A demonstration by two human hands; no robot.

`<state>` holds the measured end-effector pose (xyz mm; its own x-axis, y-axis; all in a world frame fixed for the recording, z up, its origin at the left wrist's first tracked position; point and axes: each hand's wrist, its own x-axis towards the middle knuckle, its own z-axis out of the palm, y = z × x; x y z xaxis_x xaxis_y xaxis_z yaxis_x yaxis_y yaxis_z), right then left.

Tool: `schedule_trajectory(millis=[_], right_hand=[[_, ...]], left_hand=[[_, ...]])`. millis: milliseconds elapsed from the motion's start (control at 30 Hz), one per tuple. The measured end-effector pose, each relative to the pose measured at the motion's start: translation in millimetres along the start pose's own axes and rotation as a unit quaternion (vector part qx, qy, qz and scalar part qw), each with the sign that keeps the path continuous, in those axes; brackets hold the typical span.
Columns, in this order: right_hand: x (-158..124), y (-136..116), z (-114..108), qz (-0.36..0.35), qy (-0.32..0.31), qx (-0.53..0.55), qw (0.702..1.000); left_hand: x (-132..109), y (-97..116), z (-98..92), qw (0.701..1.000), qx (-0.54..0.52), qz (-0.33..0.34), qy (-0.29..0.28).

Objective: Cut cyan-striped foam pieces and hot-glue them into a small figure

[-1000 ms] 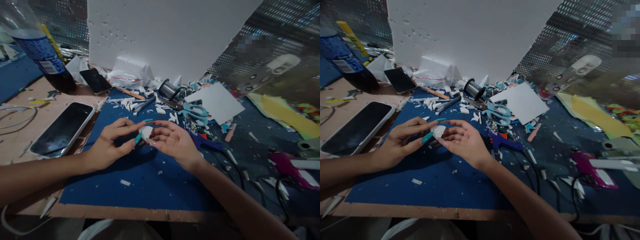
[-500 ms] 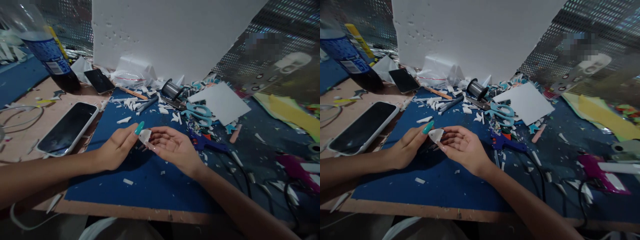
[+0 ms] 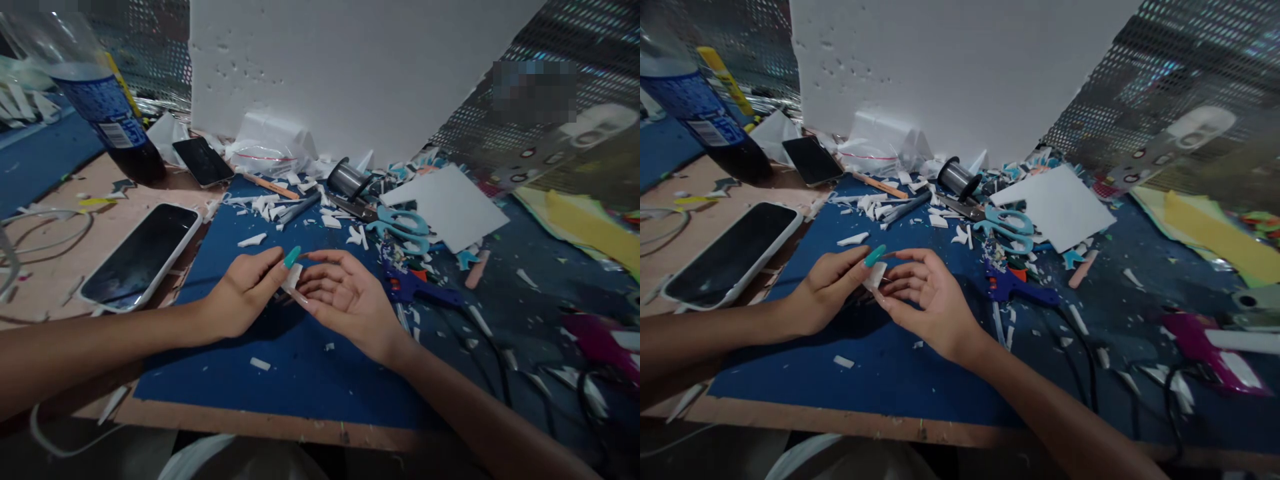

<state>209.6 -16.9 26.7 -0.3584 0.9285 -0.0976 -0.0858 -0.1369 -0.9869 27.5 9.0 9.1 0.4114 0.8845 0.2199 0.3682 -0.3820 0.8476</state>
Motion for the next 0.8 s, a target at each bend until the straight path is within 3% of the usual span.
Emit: schedule_trajectory(millis=[533, 800], right_hand=[[2.5, 2.8, -4.6, -0.005, -0.014, 0.001, 1.0], [4.7, 2.2, -3.6, -0.024, 0.015, -0.075, 0.997]], left_hand=[[-0.2, -0.5, 0.2, 1.0, 0.015, 0.0, -0.014], [-0.8, 2.2, -1.1, 1.0, 0.018, -0.005, 0.004]])
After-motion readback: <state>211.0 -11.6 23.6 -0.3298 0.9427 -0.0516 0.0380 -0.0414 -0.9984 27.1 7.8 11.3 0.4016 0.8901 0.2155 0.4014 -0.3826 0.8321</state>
